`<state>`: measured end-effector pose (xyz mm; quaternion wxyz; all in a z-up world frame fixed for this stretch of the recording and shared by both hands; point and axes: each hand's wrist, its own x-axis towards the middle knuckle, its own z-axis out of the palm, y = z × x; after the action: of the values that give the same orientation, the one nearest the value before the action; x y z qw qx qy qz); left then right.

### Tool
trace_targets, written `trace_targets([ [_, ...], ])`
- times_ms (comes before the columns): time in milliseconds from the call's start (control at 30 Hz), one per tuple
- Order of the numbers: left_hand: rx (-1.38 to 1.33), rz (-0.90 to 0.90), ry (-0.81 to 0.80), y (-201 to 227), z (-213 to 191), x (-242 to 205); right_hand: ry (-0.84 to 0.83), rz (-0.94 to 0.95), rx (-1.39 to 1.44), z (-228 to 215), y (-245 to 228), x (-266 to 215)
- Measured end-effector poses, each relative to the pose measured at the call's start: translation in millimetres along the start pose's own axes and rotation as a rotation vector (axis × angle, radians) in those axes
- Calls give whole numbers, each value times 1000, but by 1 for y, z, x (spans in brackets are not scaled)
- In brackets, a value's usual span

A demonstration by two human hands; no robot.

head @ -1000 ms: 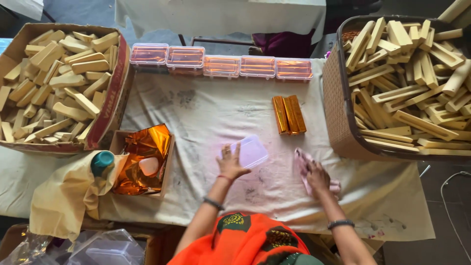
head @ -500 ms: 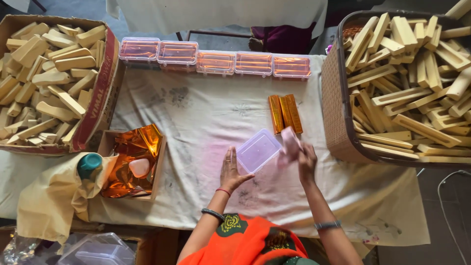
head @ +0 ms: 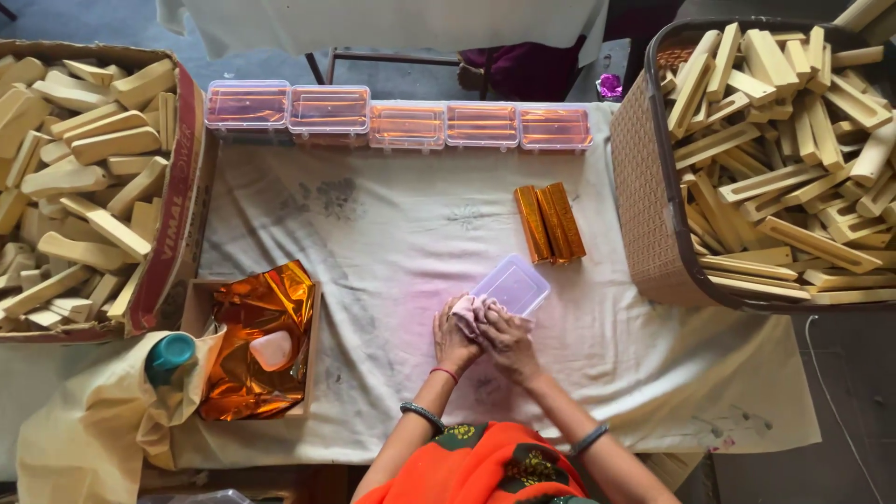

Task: Wrapping wooden sticks in copper-colored foil and placing them into clear plastic containers.

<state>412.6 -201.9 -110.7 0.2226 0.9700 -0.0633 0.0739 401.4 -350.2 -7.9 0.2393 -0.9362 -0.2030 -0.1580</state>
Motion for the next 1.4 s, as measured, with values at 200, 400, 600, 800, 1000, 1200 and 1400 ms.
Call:
trace_targets([
  [200, -305, -267, -335, 25, -59, 13, -9, 229, -101, 25, 67, 48],
  [400, -178, -216, -237, -6, 17, -1, -139, 393, 23, 25, 5, 19],
  [600, -278, -287, -380, 17, -44, 11, 85, -239, -23, 6, 39, 41],
  [800, -250, -234, -279, 22, -52, 11, 134, 254, -307, 16, 72, 33],
  [1000, -226, -246, -303, 24, -48, 9, 107, 373, -251, 10, 28, -38],
  [1200, 27, -230, -383, 39, -67, 25, 125, 246, 229, 15, 52, -73],
  [1400, 6, 13, -403, 48, -71, 36, 528, 950, 1132, -9, 115, -87],
])
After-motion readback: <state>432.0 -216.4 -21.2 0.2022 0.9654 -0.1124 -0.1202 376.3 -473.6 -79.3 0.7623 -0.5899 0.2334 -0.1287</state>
